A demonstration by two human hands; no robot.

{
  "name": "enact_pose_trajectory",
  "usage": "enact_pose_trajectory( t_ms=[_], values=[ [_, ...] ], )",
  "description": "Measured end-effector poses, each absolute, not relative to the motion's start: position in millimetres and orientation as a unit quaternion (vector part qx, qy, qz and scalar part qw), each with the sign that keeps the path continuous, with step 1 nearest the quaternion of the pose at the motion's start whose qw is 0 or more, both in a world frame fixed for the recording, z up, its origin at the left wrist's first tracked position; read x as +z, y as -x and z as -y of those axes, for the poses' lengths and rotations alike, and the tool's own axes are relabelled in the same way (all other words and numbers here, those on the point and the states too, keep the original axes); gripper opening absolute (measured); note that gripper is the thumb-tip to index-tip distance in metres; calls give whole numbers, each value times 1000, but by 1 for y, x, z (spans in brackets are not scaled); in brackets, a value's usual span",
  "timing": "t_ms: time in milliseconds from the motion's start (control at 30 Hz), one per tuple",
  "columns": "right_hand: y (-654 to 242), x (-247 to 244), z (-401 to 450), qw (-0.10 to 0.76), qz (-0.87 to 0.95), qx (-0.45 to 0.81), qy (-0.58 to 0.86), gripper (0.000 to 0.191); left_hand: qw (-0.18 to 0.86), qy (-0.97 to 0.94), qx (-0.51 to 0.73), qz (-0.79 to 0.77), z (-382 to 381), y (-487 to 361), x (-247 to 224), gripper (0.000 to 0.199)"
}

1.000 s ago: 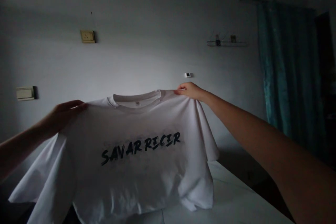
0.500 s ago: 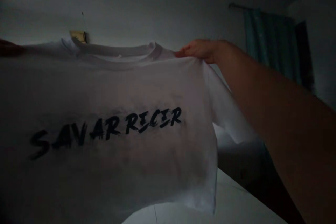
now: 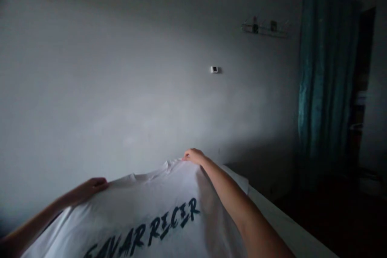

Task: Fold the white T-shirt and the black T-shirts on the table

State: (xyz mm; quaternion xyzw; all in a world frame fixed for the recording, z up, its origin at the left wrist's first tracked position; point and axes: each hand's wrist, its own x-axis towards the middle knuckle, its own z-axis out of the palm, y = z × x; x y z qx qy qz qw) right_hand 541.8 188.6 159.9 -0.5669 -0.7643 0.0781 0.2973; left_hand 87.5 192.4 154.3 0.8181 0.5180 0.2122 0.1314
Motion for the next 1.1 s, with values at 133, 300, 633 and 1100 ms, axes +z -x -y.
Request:
enact_pose_trajectory(
  t_ms=[133,300,633,1100],
  values=[
    [-530,45,-233,282,746,85,597,15,78,-810,139,-565,-242,-80,31,32],
    [-515,-21,-275,192,752,37,630,15,-20,-769,56,-637,-264,-79,-23,33],
    [-486,-53,-285,191,725,-6,662,27,-208,-772,22,-600,-261,-89,-57,49],
    [-514,-67,-220,99,699,52,707,57,-132,-760,51,-635,-220,-99,-101,53]
  ],
)
